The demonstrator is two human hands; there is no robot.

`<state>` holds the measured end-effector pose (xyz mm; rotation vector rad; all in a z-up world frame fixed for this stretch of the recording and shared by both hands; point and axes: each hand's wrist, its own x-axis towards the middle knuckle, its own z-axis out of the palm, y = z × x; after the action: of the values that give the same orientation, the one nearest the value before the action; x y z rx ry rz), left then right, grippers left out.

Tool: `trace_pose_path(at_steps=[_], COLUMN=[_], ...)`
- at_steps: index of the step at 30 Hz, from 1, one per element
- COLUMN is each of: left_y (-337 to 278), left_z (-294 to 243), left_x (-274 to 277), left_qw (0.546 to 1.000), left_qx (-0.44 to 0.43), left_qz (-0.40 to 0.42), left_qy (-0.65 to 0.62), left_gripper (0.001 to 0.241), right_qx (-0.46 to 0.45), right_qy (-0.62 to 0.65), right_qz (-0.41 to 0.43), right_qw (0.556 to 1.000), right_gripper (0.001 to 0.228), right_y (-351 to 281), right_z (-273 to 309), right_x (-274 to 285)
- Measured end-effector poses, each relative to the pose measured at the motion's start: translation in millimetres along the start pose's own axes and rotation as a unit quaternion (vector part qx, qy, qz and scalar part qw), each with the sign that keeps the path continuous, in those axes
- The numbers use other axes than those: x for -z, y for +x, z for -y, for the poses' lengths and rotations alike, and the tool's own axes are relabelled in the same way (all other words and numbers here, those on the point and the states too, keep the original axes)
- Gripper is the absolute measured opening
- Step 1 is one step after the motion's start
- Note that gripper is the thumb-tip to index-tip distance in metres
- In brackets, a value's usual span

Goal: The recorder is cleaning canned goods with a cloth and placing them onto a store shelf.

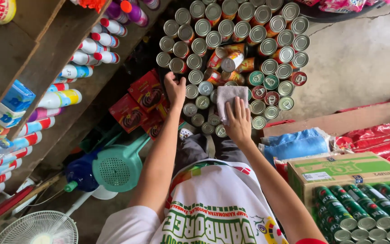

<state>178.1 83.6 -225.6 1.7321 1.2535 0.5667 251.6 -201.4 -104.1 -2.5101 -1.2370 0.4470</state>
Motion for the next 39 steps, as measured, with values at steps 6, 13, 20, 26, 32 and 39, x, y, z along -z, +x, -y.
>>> trace_pose_path(at_steps=[6, 13, 20, 26, 32, 39], left_y=[11, 6, -3, -33, -119, -179], left_z=[-26, -70, -84, -109, -189, -189], left_x=[-5, 5, 30, 78, 112, 112], left_qw=[0.991, 0.986, 0.989, 0.97, 0.915, 0.769], left_qx=[-0.084, -0.04, -0.079, -0.087, -0.07, 0.17], left_qz=[-0.072, -0.093, -0.101, -0.008, 0.157, 0.246], left_qy=[0.079, 0.129, 0.068, -0.226, -0.366, -0.565], left_gripper=[0.058, 0.054, 0.056, 0.05, 0.037, 0.043], right_qx=[0.003, -0.007, -0.088, -0.243, 0.067, -0.059], right_qy=[-0.066, -0.024, 0.271, 0.567, 0.514, 0.481], right_qz=[0.005, -0.001, -0.132, -0.071, -0.051, -0.013], right_qw=[0.998, 1.0, 0.949, 0.784, 0.854, 0.875], right_gripper=[0.093, 0.081, 0.054, 0.036, 0.062, 0.056], right_y=[13, 20, 13, -17, 0, 29], right_z=[4, 1, 4, -57, 109, 116], right_x=[8, 21, 63, 20, 143, 93])
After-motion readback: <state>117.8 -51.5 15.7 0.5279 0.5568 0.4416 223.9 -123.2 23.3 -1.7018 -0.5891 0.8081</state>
